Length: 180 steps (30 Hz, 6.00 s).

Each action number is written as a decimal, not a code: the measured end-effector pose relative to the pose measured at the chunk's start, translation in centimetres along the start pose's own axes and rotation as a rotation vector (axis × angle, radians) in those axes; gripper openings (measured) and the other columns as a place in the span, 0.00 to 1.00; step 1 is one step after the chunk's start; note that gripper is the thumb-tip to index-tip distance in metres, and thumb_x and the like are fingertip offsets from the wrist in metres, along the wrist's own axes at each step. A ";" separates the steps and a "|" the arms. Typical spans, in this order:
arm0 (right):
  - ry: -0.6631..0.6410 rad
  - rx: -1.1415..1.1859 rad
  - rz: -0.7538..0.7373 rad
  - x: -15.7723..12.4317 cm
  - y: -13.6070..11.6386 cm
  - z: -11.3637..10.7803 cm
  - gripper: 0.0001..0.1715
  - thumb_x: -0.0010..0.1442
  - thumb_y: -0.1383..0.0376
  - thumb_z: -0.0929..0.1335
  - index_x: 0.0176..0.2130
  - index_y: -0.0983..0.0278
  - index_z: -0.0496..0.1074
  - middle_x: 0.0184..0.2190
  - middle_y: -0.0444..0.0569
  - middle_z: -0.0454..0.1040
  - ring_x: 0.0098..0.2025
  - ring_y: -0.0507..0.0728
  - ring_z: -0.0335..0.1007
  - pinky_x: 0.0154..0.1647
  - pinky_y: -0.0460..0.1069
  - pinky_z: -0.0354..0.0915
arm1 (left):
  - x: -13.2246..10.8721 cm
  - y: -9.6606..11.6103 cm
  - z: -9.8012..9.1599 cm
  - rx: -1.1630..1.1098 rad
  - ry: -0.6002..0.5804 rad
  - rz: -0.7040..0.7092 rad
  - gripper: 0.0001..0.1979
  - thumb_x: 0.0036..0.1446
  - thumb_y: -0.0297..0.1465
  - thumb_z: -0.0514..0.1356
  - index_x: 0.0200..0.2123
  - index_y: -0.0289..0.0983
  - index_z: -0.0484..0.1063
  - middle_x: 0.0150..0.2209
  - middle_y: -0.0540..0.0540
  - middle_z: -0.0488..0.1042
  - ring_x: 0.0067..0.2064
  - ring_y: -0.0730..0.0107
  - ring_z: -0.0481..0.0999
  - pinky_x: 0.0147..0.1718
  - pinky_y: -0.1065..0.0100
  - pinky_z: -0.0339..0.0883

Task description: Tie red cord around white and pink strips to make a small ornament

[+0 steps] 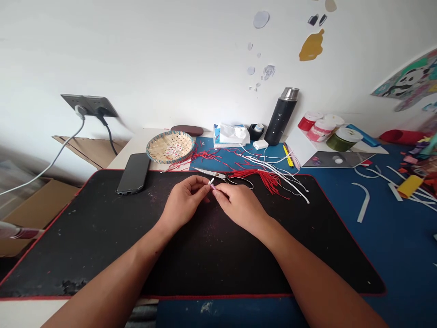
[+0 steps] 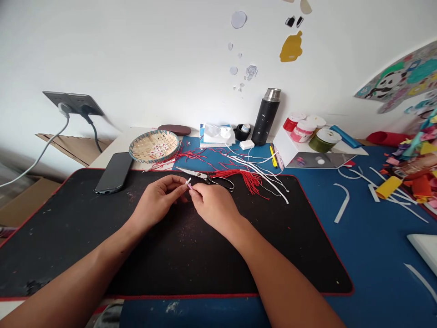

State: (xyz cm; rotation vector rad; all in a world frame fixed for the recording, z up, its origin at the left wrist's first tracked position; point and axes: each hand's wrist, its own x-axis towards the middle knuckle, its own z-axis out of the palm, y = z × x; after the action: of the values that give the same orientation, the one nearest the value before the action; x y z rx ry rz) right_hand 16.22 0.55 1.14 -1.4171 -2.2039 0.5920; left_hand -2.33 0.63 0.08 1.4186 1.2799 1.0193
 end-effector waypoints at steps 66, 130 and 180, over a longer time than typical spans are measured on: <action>0.029 0.648 0.183 0.5 1.4 -0.8 0.18 0.66 0.51 0.71 0.40 0.64 0.79 0.32 0.45 0.76 0.32 0.53 0.65 0.32 0.48 0.57 | -0.2 1.1 -0.1 -0.310 -0.189 -0.133 0.18 0.58 0.43 0.71 0.41 0.36 0.74 0.40 0.42 0.85 0.30 0.68 0.81 0.29 0.68 0.65; -0.046 1.052 0.231 0.6 1.3 -1.3 0.22 0.61 0.48 0.75 0.40 0.63 0.75 0.21 0.35 0.56 0.20 0.47 0.44 0.21 0.47 0.42 | -0.2 1.0 0.2 -0.494 -0.283 -0.232 0.22 0.56 0.44 0.73 0.47 0.35 0.79 0.38 0.41 0.83 0.28 0.71 0.77 0.26 0.70 0.63; -0.030 0.684 0.202 0.4 1.2 -0.9 0.18 0.67 0.50 0.70 0.39 0.62 0.75 0.22 0.38 0.63 0.24 0.51 0.54 0.27 0.47 0.52 | -0.2 1.0 0.3 -0.275 -0.203 -0.149 0.18 0.53 0.44 0.73 0.36 0.36 0.77 0.35 0.44 0.84 0.29 0.68 0.78 0.29 0.68 0.64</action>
State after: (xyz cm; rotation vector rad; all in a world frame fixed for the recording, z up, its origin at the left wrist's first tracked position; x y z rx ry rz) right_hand 17.52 1.45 1.20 -1.2483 -1.6305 1.2913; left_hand -1.87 0.41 1.02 1.1659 1.0368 0.8886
